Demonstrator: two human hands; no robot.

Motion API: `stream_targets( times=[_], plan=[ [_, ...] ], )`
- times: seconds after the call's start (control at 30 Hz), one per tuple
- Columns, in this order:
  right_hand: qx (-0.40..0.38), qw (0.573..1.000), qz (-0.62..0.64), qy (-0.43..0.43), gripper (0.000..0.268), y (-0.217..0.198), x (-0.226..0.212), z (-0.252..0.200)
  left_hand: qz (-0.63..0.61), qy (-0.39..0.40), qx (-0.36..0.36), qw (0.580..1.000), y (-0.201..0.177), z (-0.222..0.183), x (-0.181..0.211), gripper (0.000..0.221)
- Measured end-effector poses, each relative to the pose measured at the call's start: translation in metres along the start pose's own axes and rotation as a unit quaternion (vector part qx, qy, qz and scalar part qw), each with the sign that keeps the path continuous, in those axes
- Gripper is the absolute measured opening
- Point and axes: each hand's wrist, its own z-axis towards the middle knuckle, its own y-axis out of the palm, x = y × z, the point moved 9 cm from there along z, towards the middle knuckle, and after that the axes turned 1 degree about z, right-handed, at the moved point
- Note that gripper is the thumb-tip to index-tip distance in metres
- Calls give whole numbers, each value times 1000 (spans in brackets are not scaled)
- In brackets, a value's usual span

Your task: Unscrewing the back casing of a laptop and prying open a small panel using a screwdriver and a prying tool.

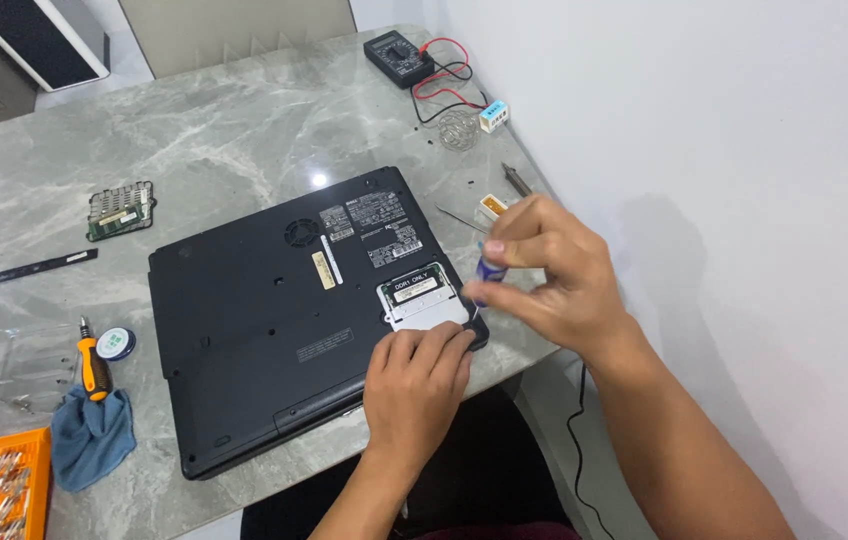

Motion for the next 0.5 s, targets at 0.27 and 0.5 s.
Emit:
stream_targets(
  times=[0.27, 0.5],
  plan=[
    [-39, 999, -13, 36, 33, 9, -4, 6, 1, 2, 8, 1000, -1, 0, 1, 19],
    [-54, 998, 19, 37, 30, 14, -6, 4, 6, -1, 4, 1000, 0, 0, 0, 21]
  ],
)
